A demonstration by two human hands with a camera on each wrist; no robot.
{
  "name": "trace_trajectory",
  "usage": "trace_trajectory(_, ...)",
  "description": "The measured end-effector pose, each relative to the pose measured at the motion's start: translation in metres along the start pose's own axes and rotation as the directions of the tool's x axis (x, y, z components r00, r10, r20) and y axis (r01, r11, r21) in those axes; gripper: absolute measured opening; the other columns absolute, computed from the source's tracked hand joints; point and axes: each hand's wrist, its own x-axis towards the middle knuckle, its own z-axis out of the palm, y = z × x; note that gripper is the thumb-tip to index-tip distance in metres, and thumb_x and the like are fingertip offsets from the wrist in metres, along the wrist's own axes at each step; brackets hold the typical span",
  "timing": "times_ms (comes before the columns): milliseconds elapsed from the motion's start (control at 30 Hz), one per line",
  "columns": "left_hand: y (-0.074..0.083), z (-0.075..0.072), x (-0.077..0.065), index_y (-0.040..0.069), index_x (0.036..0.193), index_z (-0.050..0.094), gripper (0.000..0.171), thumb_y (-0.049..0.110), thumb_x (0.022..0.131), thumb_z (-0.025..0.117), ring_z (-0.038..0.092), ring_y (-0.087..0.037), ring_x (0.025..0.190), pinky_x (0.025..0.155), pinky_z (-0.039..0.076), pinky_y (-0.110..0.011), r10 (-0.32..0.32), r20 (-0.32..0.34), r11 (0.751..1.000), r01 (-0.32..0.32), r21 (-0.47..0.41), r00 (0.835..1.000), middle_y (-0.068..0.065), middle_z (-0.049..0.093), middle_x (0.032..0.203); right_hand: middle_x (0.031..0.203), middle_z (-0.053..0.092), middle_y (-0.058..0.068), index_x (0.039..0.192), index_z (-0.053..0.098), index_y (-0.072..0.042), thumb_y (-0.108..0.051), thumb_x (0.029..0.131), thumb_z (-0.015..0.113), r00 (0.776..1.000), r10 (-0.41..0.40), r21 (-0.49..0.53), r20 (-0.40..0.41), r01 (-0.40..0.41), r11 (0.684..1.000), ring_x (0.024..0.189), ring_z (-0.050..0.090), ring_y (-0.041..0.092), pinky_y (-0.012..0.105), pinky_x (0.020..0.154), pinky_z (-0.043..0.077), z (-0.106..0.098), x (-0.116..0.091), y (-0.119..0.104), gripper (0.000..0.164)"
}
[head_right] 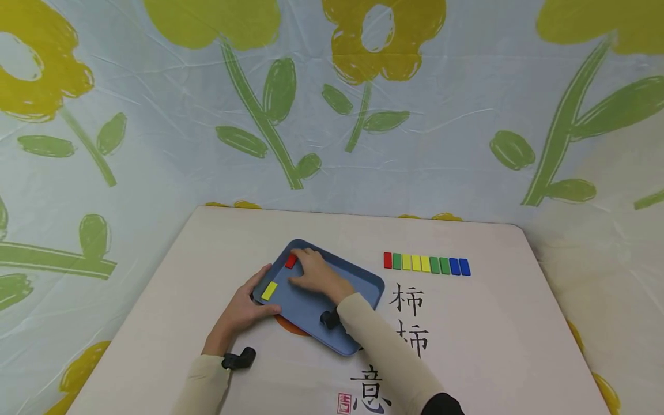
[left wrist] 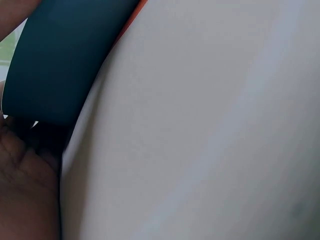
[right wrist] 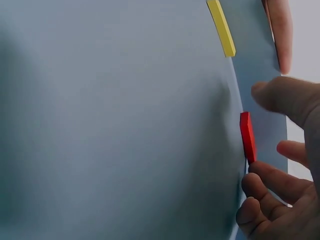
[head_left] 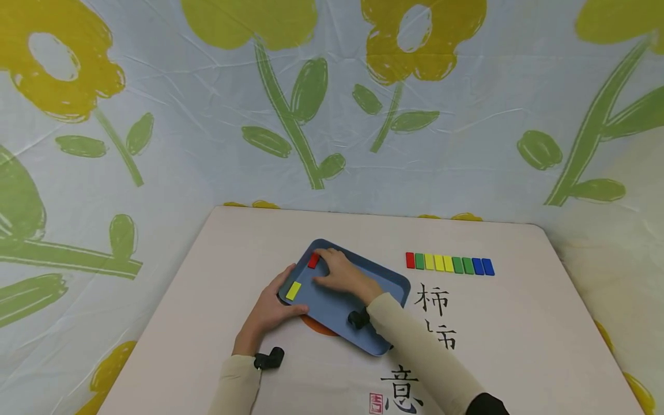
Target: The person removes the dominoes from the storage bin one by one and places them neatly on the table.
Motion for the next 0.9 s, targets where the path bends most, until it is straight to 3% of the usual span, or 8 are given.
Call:
trace_trajectory(433,-0.002,0.0,0.001,0.035,0.162,0.031,0.108,0.037,0.074,0.093,0.031,-0.034,0.155,0.122,0.029,-0.062,0.016,-0.001,1.0,-0.016,-0.01,1.0,-0.005,0.034,0.168,0.145,0.055,0.018,0.151,0.048,-0.006,-0.021,0.098,0.071,0.998,0.014,-0.025,-0.054,-0.015,1.0,0.13,0.056,0.033,0.048,0.11,0.048,0.005,0.008,0.004,0.06)
trace_trajectory(900,-0.002,0.0,0.0,0.036,0.162,0.031,0.108,0.039,0.074,0.093,0.032,-0.033,0.154,0.122,0.029,-0.062,0.007,-0.001,1.0,-0.007,-0.013,1.0,-0.005,0.035,0.167,0.144,0.057,0.017,0.152,0.047,-0.003,-0.012,0.097,0.073,0.999,-0.027,0.002,-0.034,0.027,1.0,0.118,0.061,0.025,0.04,0.1,0.053,0.005,0.015,0.007,0.062)
